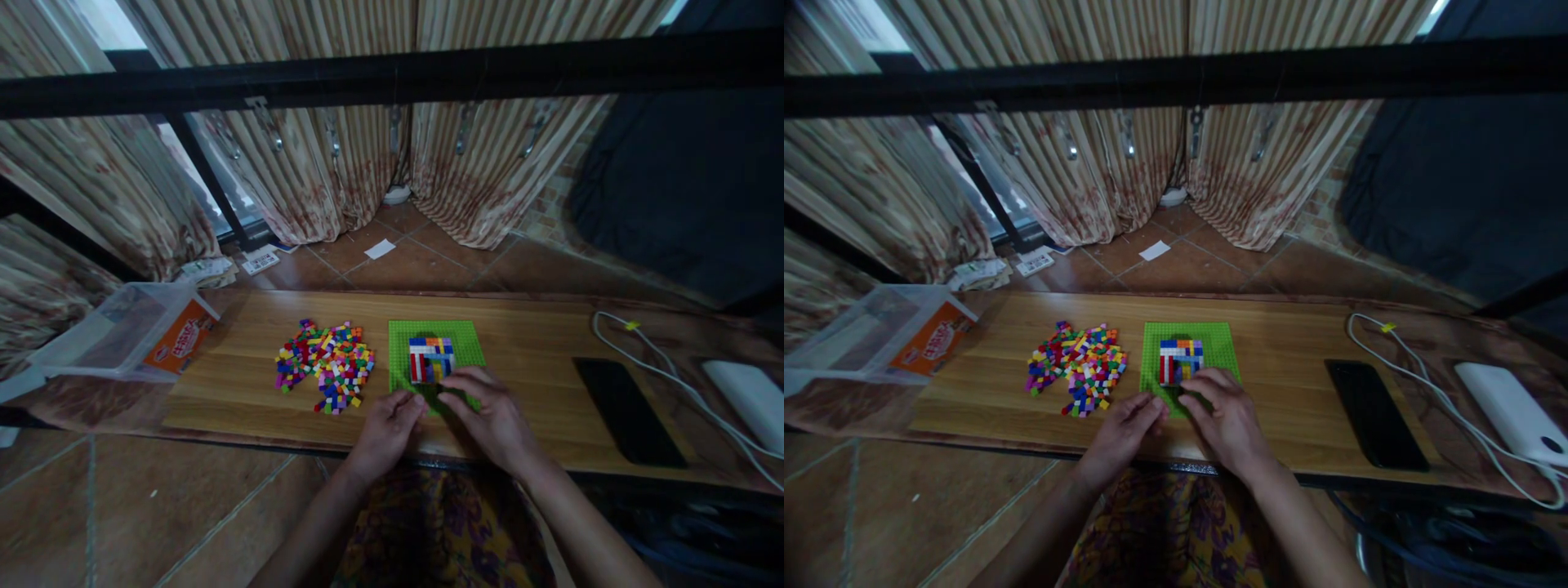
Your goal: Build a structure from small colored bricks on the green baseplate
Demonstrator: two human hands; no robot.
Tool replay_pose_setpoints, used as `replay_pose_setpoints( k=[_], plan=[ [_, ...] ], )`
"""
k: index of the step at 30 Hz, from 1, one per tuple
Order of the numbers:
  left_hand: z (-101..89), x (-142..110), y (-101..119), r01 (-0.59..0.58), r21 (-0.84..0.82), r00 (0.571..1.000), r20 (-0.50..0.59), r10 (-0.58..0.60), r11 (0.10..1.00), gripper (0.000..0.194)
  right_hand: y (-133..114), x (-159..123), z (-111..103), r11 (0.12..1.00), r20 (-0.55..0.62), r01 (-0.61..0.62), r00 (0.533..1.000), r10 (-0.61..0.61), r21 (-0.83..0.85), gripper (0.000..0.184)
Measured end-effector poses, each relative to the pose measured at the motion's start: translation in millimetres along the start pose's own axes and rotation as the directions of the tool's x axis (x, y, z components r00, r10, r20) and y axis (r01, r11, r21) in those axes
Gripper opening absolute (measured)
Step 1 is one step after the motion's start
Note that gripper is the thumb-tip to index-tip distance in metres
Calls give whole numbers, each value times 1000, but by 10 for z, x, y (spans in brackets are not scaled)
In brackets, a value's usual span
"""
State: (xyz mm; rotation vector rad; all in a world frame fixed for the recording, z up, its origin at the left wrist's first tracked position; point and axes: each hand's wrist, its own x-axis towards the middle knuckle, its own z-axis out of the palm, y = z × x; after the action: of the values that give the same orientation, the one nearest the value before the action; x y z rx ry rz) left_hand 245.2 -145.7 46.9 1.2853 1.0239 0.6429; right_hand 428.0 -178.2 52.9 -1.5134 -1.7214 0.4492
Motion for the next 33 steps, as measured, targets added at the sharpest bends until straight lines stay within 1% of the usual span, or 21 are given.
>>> replay_pose_setpoints(
  k=[2,3,6,11,15,18,21,22,24,26,28,33],
  plan=[
    [-26,45,-71,-37,55,993,-106,43,998,32,110,99,42,995,-99,8,995,-18,-103,17],
    [-43,68,-111,-56,95,986,-148,70,994,30,159,148,66,989,-122,13,992,-31,-146,19],
    [-92,123,-203,-86,205,966,-222,131,975,28,268,255,145,970,-133,32,989,-65,-239,22],
    [-107,142,-204,-75,339,966,-208,153,938,34,353,275,279,940,-164,30,982,-91,-340,21],
    [-75,146,-155,-100,461,963,-179,202,882,38,381,238,339,930,-202,23,974,-104,-366,19],
    [-44,158,-113,-146,610,951,-132,281,779,43,379,223,357,922,-223,7,970,-101,-387,19],
    [-4,180,-41,-223,772,932,-10,362,596,48,358,221,361,909,-222,-11,971,-90,-416,18],
    [10,189,-12,-242,818,928,37,372,522,50,350,222,361,905,-219,-16,972,-85,-425,18],
    [40,209,46,-250,889,928,108,355,383,55,334,227,360,900,-212,-22,974,-78,-435,18],
    [65,228,93,-221,934,940,127,316,281,56,325,235,361,901,-215,-24,974,-77,-433,18],
    [83,244,121,-190,954,950,119,288,234,53,326,244,364,907,-224,-23,971,-79,-420,17],
    [128,273,102,-161,962,950,90,298,222,47,344,255,357,918,-219,-10,972,-84,-396,18]
  ],
)
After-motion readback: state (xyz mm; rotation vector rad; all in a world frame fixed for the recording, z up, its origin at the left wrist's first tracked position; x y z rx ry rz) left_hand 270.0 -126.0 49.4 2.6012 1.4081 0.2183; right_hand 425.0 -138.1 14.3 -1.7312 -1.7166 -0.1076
